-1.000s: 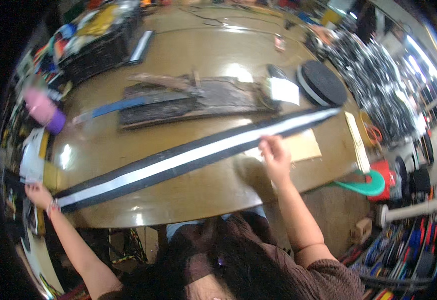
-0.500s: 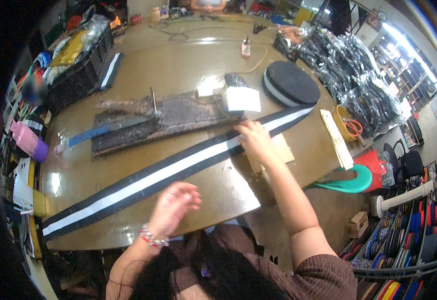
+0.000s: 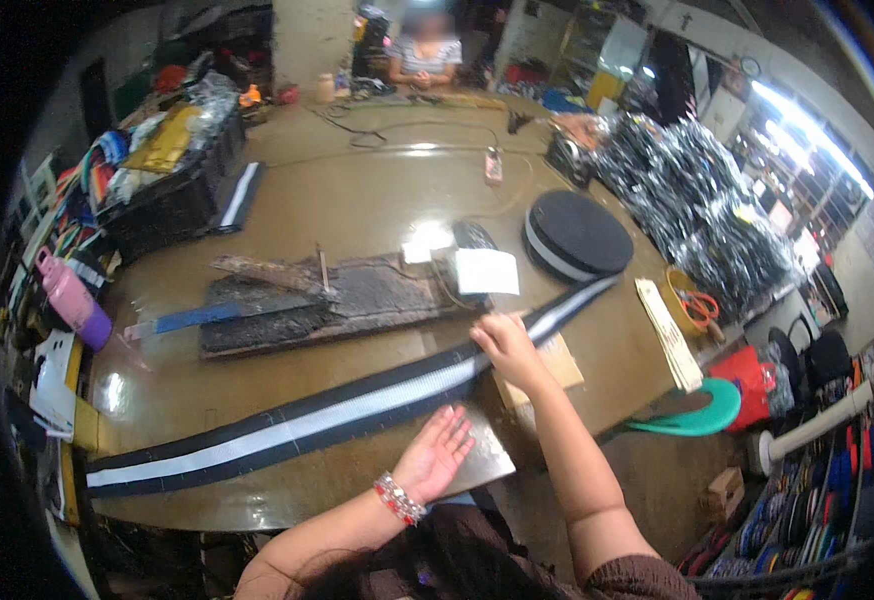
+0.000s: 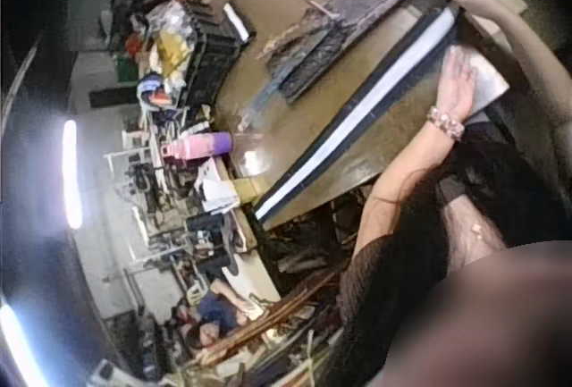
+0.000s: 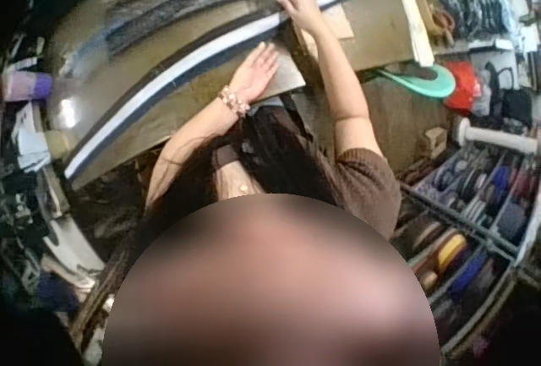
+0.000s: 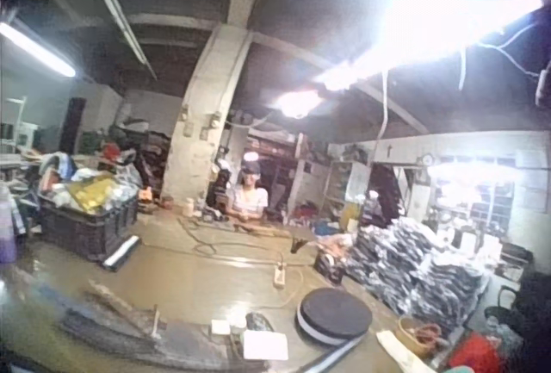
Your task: The person measures and marks a long black-and-white striped fabric strip using a yellow template and a white marker. They align the template, trace along its edge, then fold and stack the marked sections on the table.
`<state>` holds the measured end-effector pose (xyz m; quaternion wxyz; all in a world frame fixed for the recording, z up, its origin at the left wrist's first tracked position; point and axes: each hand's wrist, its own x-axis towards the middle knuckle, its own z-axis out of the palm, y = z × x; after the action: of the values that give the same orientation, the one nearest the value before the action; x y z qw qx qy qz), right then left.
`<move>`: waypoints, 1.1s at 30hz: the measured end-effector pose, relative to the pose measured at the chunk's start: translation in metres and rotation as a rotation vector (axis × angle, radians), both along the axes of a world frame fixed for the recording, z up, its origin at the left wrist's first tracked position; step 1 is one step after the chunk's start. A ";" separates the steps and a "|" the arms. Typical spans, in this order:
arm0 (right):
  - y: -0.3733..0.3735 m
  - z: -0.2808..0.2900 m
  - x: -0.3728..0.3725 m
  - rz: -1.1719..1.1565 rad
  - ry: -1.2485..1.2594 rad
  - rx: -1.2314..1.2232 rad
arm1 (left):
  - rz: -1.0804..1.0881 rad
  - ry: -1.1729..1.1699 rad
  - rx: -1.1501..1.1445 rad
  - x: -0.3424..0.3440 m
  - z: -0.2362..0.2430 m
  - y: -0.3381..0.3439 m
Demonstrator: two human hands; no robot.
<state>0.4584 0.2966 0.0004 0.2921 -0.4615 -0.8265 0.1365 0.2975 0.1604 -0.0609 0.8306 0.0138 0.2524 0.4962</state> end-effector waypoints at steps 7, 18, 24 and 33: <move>-0.047 0.029 -0.055 0.091 0.191 0.152 | 0.423 0.157 0.328 -0.037 0.021 -0.016; -0.033 0.093 -0.038 -0.135 0.211 0.284 | 0.817 1.104 0.789 -0.184 0.070 -0.119; 0.104 0.047 0.091 -0.456 -0.658 0.029 | 0.115 1.997 0.710 -0.250 0.064 -0.110; 0.257 0.054 0.109 -0.713 -0.677 -0.255 | -1.274 3.362 1.418 -0.325 0.041 -0.086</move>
<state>0.5678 0.5533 0.0546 -0.0224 -0.7652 -0.6428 -0.0291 -0.0271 0.0747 -0.0197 0.3509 -0.7618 -0.4120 0.3562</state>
